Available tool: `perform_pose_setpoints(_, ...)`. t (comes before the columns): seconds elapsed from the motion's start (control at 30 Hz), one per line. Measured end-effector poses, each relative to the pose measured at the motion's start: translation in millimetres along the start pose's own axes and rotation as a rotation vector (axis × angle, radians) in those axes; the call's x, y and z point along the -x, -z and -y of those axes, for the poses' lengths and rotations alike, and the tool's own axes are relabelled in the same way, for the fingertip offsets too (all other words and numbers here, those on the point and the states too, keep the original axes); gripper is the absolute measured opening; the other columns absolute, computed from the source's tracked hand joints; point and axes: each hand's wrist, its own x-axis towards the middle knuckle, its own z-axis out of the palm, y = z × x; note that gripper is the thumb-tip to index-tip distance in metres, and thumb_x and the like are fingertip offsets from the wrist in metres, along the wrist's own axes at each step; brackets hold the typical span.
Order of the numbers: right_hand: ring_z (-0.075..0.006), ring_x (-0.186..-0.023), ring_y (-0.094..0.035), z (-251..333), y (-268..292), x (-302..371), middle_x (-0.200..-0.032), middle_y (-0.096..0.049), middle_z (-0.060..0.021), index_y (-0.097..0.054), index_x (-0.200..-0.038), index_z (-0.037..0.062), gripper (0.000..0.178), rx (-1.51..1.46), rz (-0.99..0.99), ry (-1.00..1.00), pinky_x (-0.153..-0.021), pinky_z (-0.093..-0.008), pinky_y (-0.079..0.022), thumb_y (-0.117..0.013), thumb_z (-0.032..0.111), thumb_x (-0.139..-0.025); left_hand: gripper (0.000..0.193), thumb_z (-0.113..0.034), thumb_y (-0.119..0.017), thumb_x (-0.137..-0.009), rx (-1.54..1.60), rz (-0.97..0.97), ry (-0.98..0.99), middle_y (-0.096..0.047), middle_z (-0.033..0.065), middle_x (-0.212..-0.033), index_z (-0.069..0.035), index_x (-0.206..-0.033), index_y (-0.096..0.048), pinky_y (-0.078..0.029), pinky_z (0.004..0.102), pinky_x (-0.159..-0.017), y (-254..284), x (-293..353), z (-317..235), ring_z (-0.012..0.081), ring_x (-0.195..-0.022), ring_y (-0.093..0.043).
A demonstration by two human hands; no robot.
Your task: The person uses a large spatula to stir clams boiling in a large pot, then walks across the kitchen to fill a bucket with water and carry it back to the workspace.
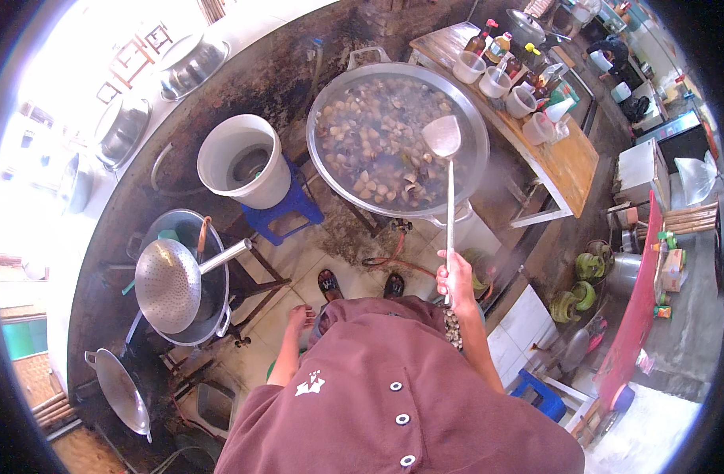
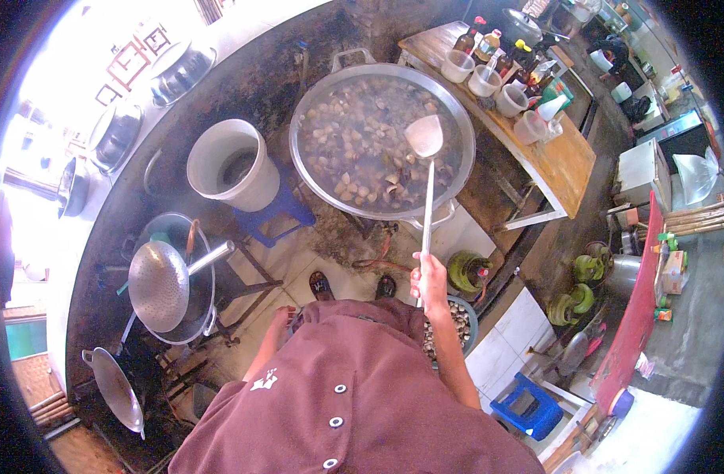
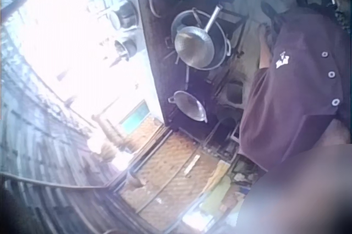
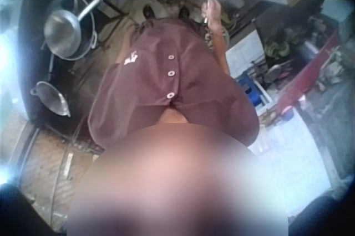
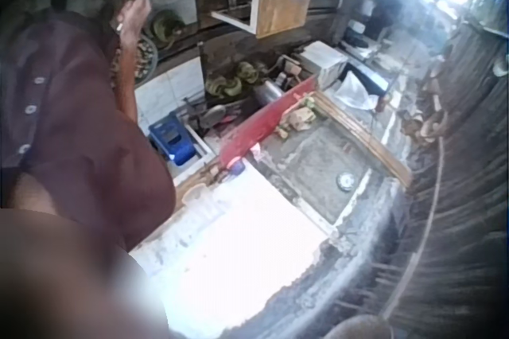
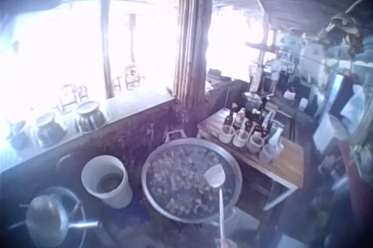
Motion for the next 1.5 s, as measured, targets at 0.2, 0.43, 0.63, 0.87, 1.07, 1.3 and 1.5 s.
perform_pose_setpoints(0.2,-0.0040,-0.043,-0.036,-3,9,-5,-0.063,-0.040,0.0026,-0.049,-0.123,0.0058,0.037,-0.071,-0.104,0.058,-0.036,-0.0206,-0.029,-0.046,0.035,-0.101,0.030,-0.023,-0.041,-0.092,-0.098,0.001,0.035,-0.065,0.0054,-0.087,-0.009,-0.111,-0.060,-0.048,0.0355,-0.060,5,21,5,0.0178,-0.066,-0.057)
perform_pose_setpoints(0.43,-0.0043,-0.043,-0.035,0,16,-2,-0.064,-0.041,0.0020,-0.045,-0.130,0.0051,0.043,-0.045,-0.087,0.057,-0.036,-0.0207,-0.029,-0.047,0.036,-0.100,0.031,-0.022,-0.040,-0.092,-0.162,0.006,-0.008,-0.065,0.0060,-0.089,-0.008,-0.112,-0.060,-0.046,0.0342,-0.060,1,39,-2,0.0166,-0.067,-0.056)
perform_pose_setpoints(0.63,-0.0047,-0.044,-0.035,-2,18,-4,-0.065,-0.041,0.0012,-0.047,-0.128,0.0057,0.041,-0.088,-0.079,0.047,-0.037,-0.0212,-0.029,-0.047,0.036,-0.100,0.031,-0.022,-0.038,-0.095,-0.061,0.040,-0.042,-0.065,0.0049,-0.088,-0.009,-0.113,-0.060,-0.046,0.0341,-0.061,-3,27,-13,0.0166,-0.069,-0.056)
perform_pose_setpoints(0.87,-0.0047,-0.043,-0.036,-3,26,-7,-0.065,-0.042,0.0012,-0.047,-0.129,0.0045,0.043,-0.049,-0.103,0.071,-0.037,-0.0210,-0.030,-0.047,0.036,-0.101,0.031,-0.023,-0.037,-0.097,-0.018,0.019,-0.004,-0.063,0.0036,-0.085,-0.010,-0.110,-0.062,-0.046,0.0347,-0.059,-7,31,-19,0.0163,-0.066,-0.054)
perform_pose_setpoints(1.07,-0.0046,-0.043,-0.037,-5,32,-9,-0.065,-0.043,0.0012,-0.046,-0.129,0.0035,0.045,-0.054,-0.105,0.064,-0.036,-0.0211,-0.031,-0.047,0.038,-0.100,0.031,-0.024,-0.039,-0.095,-0.172,0.006,-0.070,-0.062,0.0023,-0.083,-0.010,-0.108,-0.063,-0.045,0.0349,-0.058,-9,43,-17,0.0158,-0.064,-0.053)
perform_pose_setpoints(1.3,-0.0046,-0.040,-0.038,-4,20,2,-0.060,-0.042,0.0029,-0.051,-0.120,0.0063,0.037,0.131,-0.112,0.112,-0.034,-0.0211,-0.032,-0.046,0.038,-0.101,0.032,-0.023,-0.039,-0.093,-0.225,0.016,-0.077,-0.060,0.0020,-0.083,-0.010,-0.108,-0.063,-0.044,0.0335,-0.061,-11,47,-14,0.0153,-0.067,-0.053)
perform_pose_setpoints(1.5,-0.0051,-0.039,-0.041,8,-5,12,-0.057,-0.042,0.0031,-0.053,-0.102,0.0086,0.025,0.255,-0.013,0.166,-0.033,-0.0223,-0.035,-0.044,0.032,-0.102,0.033,-0.023,-0.039,-0.092,-0.271,0.013,-0.115,-0.062,0.0022,-0.087,-0.012,-0.111,-0.064,-0.044,0.0336,-0.063,-7,27,4,0.0151,-0.069,-0.053)
